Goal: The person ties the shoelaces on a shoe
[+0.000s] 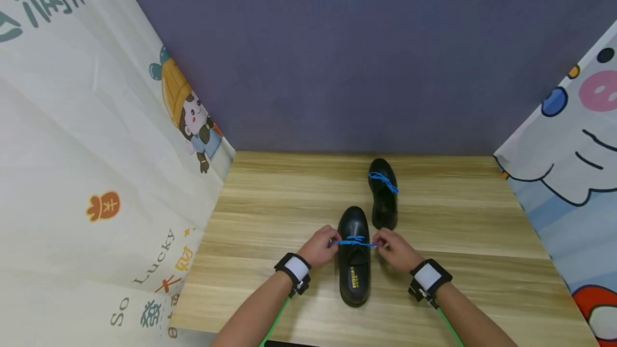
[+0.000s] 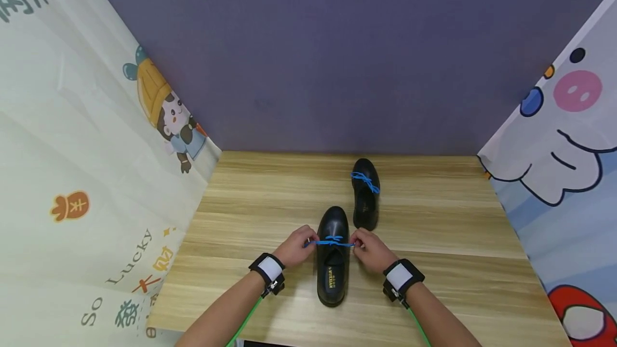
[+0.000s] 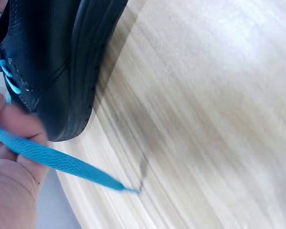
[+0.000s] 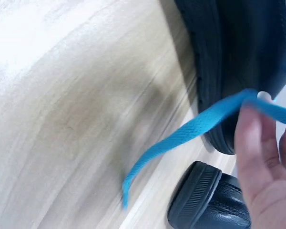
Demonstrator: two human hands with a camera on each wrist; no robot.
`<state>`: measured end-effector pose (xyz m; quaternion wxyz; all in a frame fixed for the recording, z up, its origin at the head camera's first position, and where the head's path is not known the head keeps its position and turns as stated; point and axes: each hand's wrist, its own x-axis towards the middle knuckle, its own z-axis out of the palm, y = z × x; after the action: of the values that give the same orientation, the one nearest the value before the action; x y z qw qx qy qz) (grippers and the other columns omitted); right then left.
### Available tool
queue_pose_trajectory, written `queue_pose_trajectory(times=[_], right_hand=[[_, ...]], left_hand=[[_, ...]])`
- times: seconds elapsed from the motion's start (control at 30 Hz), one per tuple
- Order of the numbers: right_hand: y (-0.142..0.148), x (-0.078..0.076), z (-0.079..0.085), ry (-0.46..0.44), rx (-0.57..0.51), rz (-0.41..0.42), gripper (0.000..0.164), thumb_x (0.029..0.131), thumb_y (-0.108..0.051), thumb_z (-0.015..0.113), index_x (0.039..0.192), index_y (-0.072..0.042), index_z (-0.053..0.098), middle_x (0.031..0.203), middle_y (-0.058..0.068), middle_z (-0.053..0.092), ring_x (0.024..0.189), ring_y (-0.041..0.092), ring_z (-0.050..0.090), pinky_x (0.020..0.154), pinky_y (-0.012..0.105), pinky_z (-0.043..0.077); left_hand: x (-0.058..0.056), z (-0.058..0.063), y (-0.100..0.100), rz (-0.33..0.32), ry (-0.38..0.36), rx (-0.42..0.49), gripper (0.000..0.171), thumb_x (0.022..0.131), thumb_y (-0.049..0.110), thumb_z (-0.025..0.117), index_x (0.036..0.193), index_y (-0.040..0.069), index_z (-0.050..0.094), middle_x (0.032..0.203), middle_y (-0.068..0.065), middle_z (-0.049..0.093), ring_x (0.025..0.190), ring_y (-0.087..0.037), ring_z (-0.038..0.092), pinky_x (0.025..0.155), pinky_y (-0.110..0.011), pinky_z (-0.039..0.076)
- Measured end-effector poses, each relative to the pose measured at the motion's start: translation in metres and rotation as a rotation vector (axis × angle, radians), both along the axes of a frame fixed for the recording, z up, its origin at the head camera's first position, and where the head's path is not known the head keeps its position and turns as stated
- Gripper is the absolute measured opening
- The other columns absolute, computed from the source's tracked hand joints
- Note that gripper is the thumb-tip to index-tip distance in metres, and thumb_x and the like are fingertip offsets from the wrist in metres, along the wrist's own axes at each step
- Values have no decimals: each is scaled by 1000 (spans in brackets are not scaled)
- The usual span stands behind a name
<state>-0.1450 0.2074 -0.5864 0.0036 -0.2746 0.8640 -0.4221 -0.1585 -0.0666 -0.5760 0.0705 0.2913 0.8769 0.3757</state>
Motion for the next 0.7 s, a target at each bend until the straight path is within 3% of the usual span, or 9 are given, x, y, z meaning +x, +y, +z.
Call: queue_pose_trajectory(times=[0.17,0.3,0.47,0.7], right_hand=[[0,0,5,-19,-37,18,25,81,13,60,89,-11,61,85,-2,53,79,6,48,69,26,44],[1,2,8,-85,-20,15,21,85,11,58,92,-9,60,83,-2,52,78,5,46,68,26,41],[4,2,10,-85,21,31,16,90,6,61,92,-10,62,80,-10,48,74,3,44,64,25,39],[12,0,10,-57,42,107,8,95,-5,66,89,-9,65,83,-7,59,76,2,50,66,26,46]], left_hand=[[-3,-1,-3,-23,-41,-29,6,95,8,61,95,7,67,88,0,64,80,-10,57,75,-22,48],[-1,-3,-6,-21,-92,-59,13,100,18,61,94,9,68,80,6,61,73,-4,52,69,-19,45],[-1,-4,-9,-15,-58,-71,17,100,24,63,90,11,68,75,9,58,68,-2,49,64,-18,43],[-2,-1,-10,-26,-38,-67,24,102,25,60,84,11,66,69,12,52,63,-2,46,60,-18,39]])
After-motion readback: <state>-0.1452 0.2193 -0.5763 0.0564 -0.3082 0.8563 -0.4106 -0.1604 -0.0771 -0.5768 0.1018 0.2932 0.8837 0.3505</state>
